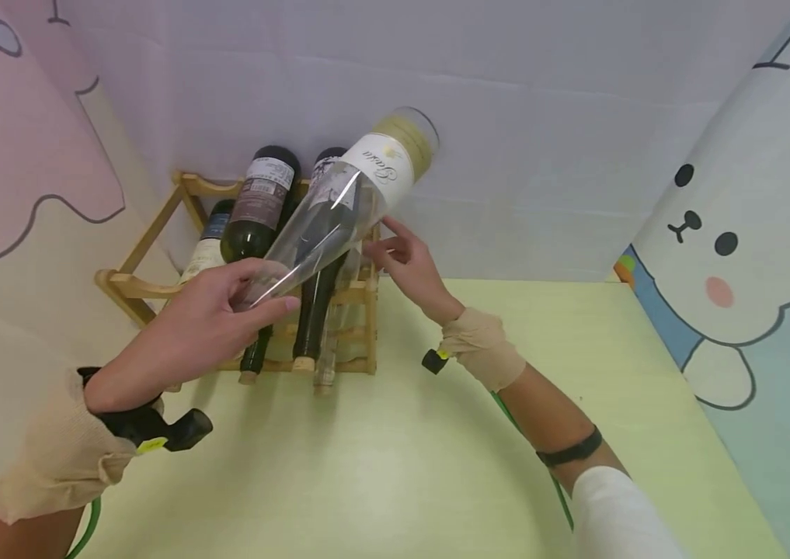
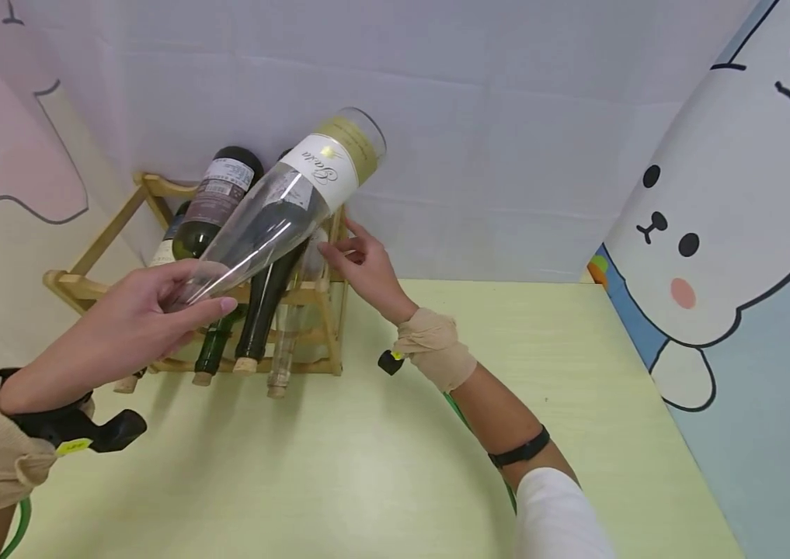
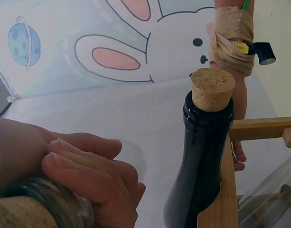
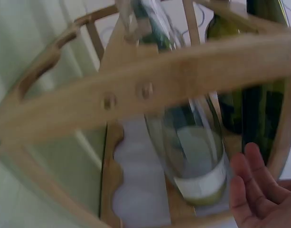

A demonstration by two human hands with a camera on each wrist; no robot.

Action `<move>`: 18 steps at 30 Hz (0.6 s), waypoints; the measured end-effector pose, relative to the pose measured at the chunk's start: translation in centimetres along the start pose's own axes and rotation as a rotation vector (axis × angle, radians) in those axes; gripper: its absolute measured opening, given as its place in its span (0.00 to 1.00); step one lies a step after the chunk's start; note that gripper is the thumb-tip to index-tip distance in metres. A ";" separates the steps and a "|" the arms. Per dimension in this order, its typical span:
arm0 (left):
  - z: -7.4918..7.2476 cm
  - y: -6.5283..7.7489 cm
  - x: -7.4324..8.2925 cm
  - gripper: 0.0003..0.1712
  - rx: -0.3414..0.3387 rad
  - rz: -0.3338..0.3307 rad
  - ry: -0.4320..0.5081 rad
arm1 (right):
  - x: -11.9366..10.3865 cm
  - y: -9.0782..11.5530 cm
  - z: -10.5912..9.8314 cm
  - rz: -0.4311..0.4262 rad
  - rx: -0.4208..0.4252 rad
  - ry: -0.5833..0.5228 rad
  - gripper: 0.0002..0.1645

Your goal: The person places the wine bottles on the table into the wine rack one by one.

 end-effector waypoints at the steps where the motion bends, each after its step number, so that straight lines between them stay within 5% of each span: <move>1: -0.1 0.0 -0.1 0.29 0.003 0.004 0.008 | 0.0 0.0 0.4 -0.002 0.007 -0.018 0.39; 18: -2.3 2.0 -4.2 0.30 0.080 -0.039 0.188 | -0.1 0.3 1.5 -0.036 0.028 -0.096 0.39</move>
Point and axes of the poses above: each hand's wrist, its own y-axis away from the middle knuckle, its own z-axis out of the palm, x = y × z, the point moved 5 cm from there along -y, towards the middle knuckle, and after that the axes turned 7 degrees about -z, right-handed, at the moved point
